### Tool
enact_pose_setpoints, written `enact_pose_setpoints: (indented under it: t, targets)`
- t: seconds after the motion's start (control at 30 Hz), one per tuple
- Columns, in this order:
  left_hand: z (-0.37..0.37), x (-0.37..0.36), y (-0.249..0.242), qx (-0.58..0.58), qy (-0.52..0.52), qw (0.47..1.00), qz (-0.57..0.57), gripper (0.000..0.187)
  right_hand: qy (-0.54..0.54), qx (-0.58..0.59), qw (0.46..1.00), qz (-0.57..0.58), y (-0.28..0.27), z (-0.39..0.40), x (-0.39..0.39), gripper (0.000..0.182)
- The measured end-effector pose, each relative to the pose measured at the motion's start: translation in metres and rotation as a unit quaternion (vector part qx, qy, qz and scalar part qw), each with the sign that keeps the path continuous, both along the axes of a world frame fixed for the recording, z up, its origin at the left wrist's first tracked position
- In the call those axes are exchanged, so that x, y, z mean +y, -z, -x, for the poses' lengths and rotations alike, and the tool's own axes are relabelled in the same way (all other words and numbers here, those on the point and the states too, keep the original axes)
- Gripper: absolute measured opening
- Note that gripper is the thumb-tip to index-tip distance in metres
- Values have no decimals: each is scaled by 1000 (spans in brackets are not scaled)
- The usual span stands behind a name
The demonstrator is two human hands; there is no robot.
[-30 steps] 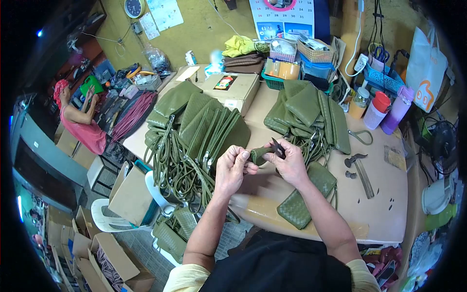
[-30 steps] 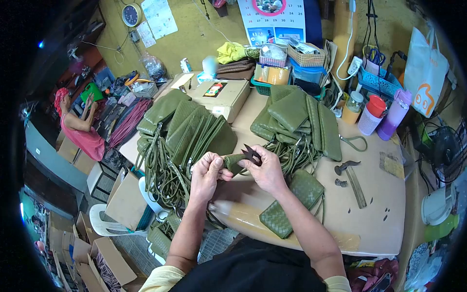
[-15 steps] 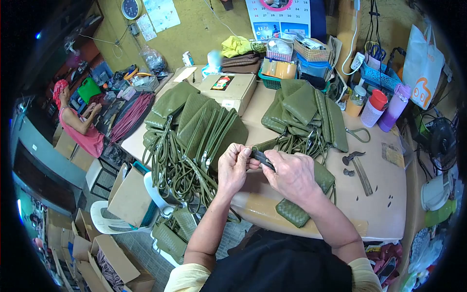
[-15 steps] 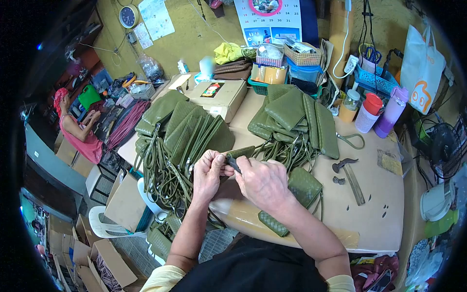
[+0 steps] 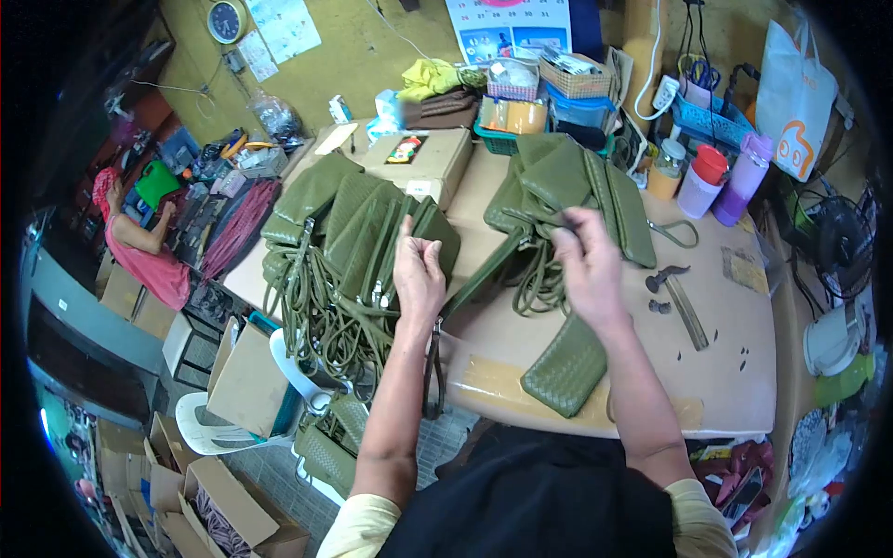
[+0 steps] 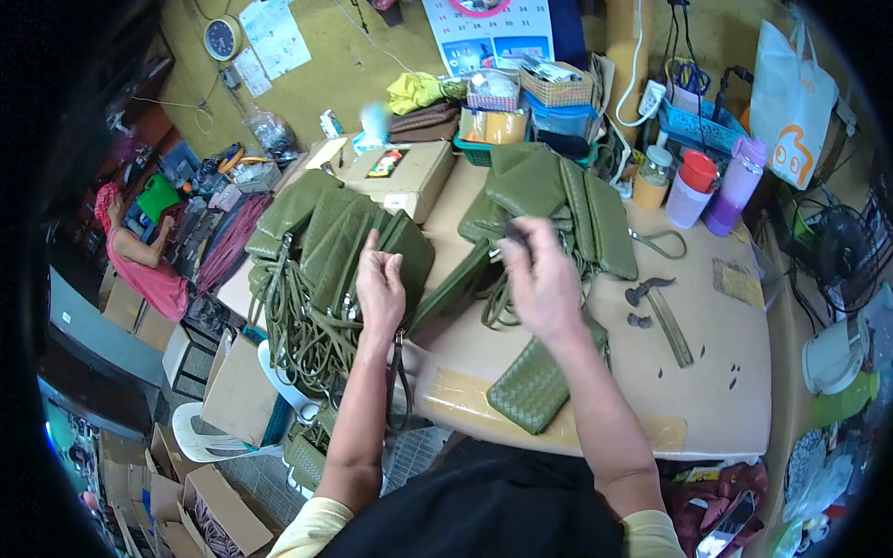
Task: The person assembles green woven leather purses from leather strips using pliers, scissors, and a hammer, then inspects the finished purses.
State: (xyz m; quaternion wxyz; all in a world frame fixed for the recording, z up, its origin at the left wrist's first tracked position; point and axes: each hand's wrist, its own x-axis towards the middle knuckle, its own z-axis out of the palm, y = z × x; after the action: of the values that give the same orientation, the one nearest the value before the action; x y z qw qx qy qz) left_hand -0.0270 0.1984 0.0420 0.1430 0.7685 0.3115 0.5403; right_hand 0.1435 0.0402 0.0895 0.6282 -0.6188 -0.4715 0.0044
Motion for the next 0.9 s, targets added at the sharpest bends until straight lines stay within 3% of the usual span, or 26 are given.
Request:
enact_pose_setpoints:
  t: [0.07, 0.13, 0.2, 0.23, 0.27, 0.4, 0.47, 0.53, 0.57, 0.6, 0.63, 0.67, 0.7, 0.73, 0.8, 0.87, 0.9]
  targets:
    - [6, -26, -15, 59, 20, 995, -72, 6, 112, -63, 992, 9, 7, -23, -36, 29]
    - [15, -65, -16, 188, 177, 961, 97, 8, 149, 13, 986, 75, 17, -44, -84, 28]
    - [20, -79, -7, 336, 238, 901, 138, 14, 199, -38, 974, 100, 60, -74, -126, 29]
    - [22, -68, 16, 345, 211, 915, -19, 17, 234, -27, 954, 185, 71, -78, -150, 31]
    - [26, -63, 17, 415, 154, 893, -82, 18, 268, -17, 927, 264, 81, -78, -168, 32]
    - [46, -58, 1, 435, 180, 882, -30, 14, 308, 31, 896, 318, 110, -70, -215, 33]
    - [55, -73, -24, 415, 320, 849, 77, 20, 376, -130, 865, 306, 122, -70, -226, 31]
    - [71, -91, -37, 431, 371, 778, 267, 37, 381, -136, 862, 305, 127, -74, -228, 30]
    - [77, -100, -49, 436, 398, 715, 375, 53, 385, -140, 860, 304, 129, -74, -229, 29]
    - [78, -99, -48, 512, 427, 702, 249, 51, 384, -138, 861, 304, 129, -75, -229, 29]
    - [74, -104, -44, 459, 354, 810, 93, 51, 373, -127, 863, 316, 129, -77, -227, 29]
    - [66, -111, -36, 385, 266, 881, -66, 55, 362, -117, 865, 327, 129, -78, -227, 29]
    - [58, -111, -23, 404, 170, 895, -85, 68, 360, -117, 865, 330, 129, -77, -226, 29]
    - [52, -103, -10, 404, 170, 895, -82, 68, 351, -108, 882, 295, 129, -76, -223, 29]
    - [41, -89, 12, 436, 129, 881, 129, 56, 343, -99, 897, 262, 128, -72, -224, 28]
    - [39, -77, 16, 421, 123, 886, 149, 51, 330, -94, 911, 230, 126, -71, -225, 29]
    - [40, -68, 18, 352, 114, 919, 134, 54, 334, -92, 909, 231, 126, -70, -227, 29]
